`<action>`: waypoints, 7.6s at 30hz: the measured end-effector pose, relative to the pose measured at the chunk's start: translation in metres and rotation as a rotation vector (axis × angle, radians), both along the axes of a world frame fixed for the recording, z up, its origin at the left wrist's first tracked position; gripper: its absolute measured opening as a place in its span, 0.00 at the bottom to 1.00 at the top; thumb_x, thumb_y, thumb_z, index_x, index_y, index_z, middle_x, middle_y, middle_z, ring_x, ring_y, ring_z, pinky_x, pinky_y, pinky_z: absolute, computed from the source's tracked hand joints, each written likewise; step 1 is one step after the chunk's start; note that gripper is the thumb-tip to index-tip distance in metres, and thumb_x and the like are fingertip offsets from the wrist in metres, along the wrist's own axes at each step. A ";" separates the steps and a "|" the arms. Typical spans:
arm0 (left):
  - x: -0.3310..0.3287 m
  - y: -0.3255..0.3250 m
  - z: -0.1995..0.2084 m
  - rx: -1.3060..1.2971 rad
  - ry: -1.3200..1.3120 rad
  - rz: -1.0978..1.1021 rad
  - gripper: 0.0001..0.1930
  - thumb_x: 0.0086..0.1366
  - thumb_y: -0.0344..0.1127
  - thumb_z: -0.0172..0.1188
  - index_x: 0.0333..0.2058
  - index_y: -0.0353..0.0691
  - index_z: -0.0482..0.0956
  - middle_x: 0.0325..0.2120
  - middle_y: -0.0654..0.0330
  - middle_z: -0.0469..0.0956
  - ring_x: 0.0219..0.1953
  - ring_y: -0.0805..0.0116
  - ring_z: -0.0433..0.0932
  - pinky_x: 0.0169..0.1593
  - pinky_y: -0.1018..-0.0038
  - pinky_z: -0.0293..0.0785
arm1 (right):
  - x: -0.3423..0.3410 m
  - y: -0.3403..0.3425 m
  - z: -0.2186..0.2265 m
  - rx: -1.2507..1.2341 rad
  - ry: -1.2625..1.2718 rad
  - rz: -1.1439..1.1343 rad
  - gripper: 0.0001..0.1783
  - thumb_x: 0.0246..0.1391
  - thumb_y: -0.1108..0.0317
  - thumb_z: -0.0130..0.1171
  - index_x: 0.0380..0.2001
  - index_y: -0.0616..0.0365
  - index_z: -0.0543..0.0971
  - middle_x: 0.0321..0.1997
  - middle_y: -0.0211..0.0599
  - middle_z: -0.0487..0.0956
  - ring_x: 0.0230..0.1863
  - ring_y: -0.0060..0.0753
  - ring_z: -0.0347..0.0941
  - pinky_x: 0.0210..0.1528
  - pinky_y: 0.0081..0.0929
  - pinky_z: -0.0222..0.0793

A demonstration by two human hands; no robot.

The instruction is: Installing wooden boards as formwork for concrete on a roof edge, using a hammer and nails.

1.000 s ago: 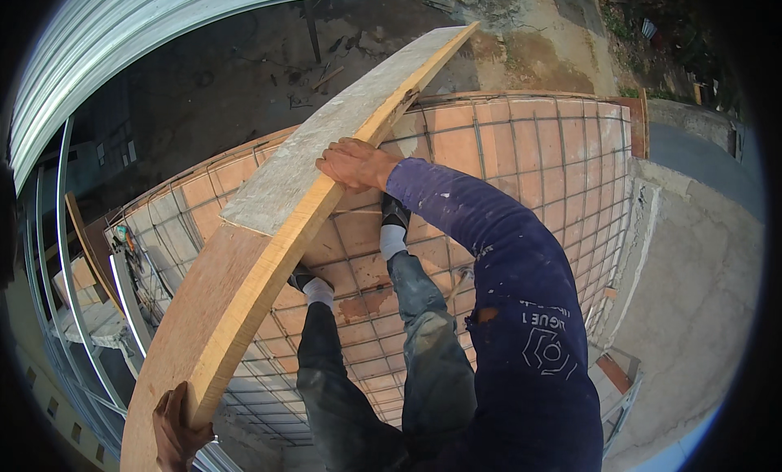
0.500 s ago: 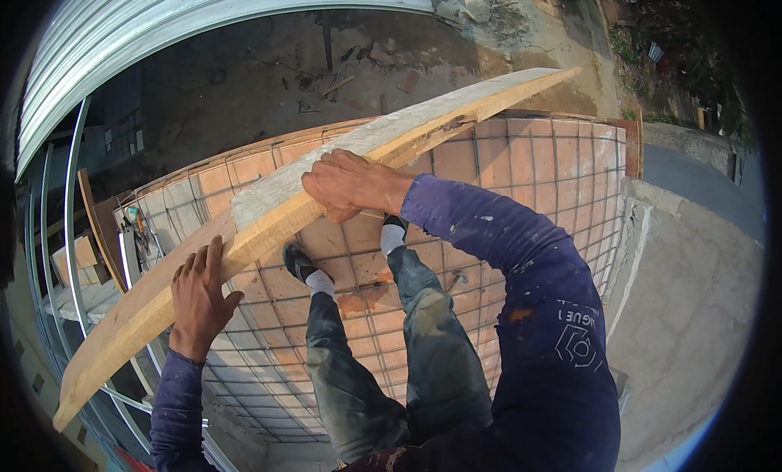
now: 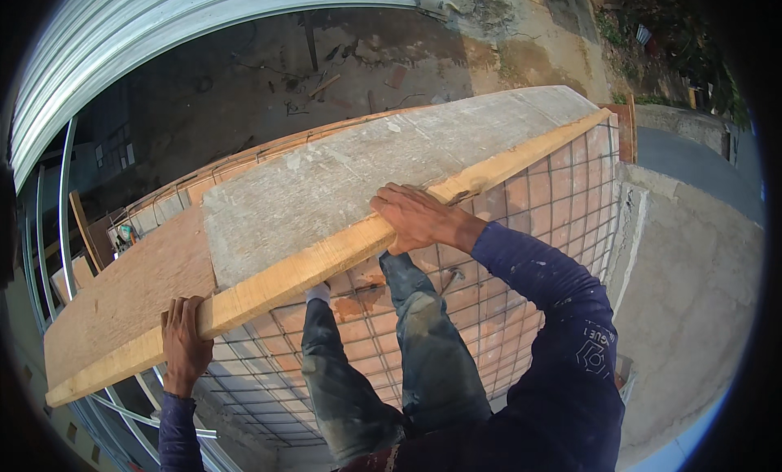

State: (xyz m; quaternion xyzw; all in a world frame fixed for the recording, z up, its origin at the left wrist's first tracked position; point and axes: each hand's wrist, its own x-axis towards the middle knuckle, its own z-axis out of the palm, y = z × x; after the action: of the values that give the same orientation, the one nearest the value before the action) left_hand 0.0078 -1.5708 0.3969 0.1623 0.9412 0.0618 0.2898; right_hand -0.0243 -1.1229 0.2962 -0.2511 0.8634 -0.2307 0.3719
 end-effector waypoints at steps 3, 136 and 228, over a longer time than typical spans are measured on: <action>-0.020 0.006 0.008 -0.014 0.024 -0.062 0.31 0.37 0.20 0.61 0.47 0.38 0.69 0.39 0.52 0.70 0.47 0.50 0.69 0.50 0.59 0.62 | 0.000 0.001 0.006 -0.030 0.104 -0.087 0.33 0.31 0.60 0.72 0.41 0.67 0.72 0.43 0.47 0.72 0.50 0.48 0.69 0.53 0.41 0.67; -0.251 0.103 -0.388 0.193 -0.069 -0.046 0.23 0.43 0.42 0.63 0.41 0.40 0.80 0.36 0.49 0.81 0.41 0.51 0.80 0.45 0.63 0.75 | -0.162 0.222 -0.250 0.403 0.074 -0.296 0.15 0.59 0.75 0.42 0.42 0.60 0.78 0.40 0.58 0.78 0.45 0.57 0.74 0.49 0.37 0.68; -0.290 0.122 -0.447 -0.111 -0.234 -0.316 0.46 0.38 0.45 0.69 0.59 0.34 0.66 0.56 0.44 0.69 0.60 0.50 0.67 0.62 0.65 0.65 | -0.158 0.194 -0.316 0.654 0.185 -0.357 0.17 0.44 0.75 0.57 0.39 0.46 0.82 0.41 0.36 0.82 0.45 0.46 0.78 0.40 0.41 0.74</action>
State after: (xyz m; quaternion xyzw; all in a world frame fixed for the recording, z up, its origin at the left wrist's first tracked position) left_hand -0.2821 -1.4485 -0.0498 0.2836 0.8659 -0.0183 0.4117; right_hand -0.1828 -0.9292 -0.0195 0.0153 0.9515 0.0194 0.3067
